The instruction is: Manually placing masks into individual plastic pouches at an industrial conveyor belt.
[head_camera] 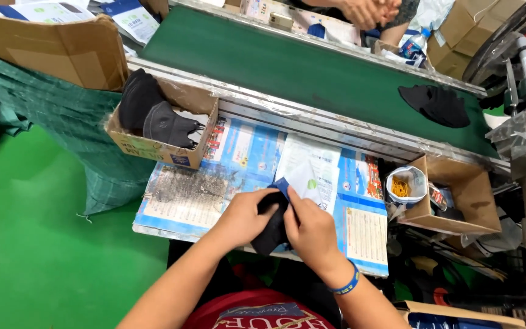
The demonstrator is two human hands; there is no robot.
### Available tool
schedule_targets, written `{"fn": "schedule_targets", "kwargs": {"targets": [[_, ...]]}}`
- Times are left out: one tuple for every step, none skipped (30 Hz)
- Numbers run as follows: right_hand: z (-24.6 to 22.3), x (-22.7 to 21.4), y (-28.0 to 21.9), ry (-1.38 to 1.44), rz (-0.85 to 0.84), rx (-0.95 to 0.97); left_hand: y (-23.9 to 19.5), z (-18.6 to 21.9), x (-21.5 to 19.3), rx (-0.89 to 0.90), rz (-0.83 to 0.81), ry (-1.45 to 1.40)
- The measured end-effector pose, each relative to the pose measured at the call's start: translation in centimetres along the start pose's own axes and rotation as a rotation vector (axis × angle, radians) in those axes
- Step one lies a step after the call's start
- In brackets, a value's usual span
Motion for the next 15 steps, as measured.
{"fn": "schedule_targets", "kwargs": {"targets": [[-0.7, 0.0, -0.2, -0.014, 0.003, -0.041, -0.3, -0.5, -0.5, -0.028, 0.088, -0.06], [-1.5, 0.1, -0.3, -0.028, 0.007, -0.082, -0.6, -1.1, -1.0, -0.056, 0.177, -0.12], [-1.3, 0.0, -0.4, -0.024, 0.005, -0.085, -0.8, -1.3, -1.2, -0.058, 0.18, -0.118], [-1.2, -0.2, -0.4, -0.004, 0.026, -0.082, -1.0, -1.1, -0.9, -0.027, 0.132, -0.213], [-1.0, -0.6, -0.4, 0.015, 0.049, -0.08, -1.0, -0.9, -0.5, 0.007, 0.082, -0.307], [-0.8, -0.6, -0.3, 0.018, 0.05, -0.082, -1.0, -0.7, -0.8, 0.007, 0.085, -0.304], [-0.3, -0.8, -0.2, 0.04, 0.06, -0.055, -1.1, -1.0, -1.2, -0.029, 0.109, -0.235], [0.3, -1.0, -0.1, 0.062, 0.071, -0.027, -1.1, -1.2, -1.7, -0.065, 0.134, -0.166], [0.5, -0.8, -0.2, 0.062, 0.072, -0.026, -1.0, -1.1, -1.8, -0.065, 0.133, -0.165], [0.9, -0.6, -0.4, 0.067, 0.059, -0.017, -0.8, -0.8, -1.4, -0.049, 0.088, -0.112], [1.2, -0.3, -0.3, 0.069, 0.048, -0.013, -0.4, -0.5, -1.1, -0.03, 0.047, -0.059], [1.2, 0.1, -0.5, 0.067, 0.049, -0.017, -0.3, -0.2, -1.1, -0.026, 0.049, -0.06], [1.2, 0.9, -0.8, 0.028, 0.012, -0.019, -0.2, -0.3, -0.6, -0.066, 0.003, 0.026], [1.2, 1.8, -1.0, -0.011, -0.025, -0.02, -0.2, -0.4, -0.1, -0.107, -0.043, 0.112], [0.8, 2.2, -1.5, -0.011, -0.024, -0.02, -0.2, -0.7, 0.4, -0.105, -0.043, 0.113]]}}
Point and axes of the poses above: each hand's wrist, its own y-axis towards the middle knuckle, its own x-axis out of the palm, z = x × y, the point moved 10 cm from there along y, towards the middle knuckle, and after that the axes turned 3 degrees about x, right-handed, at the moved point
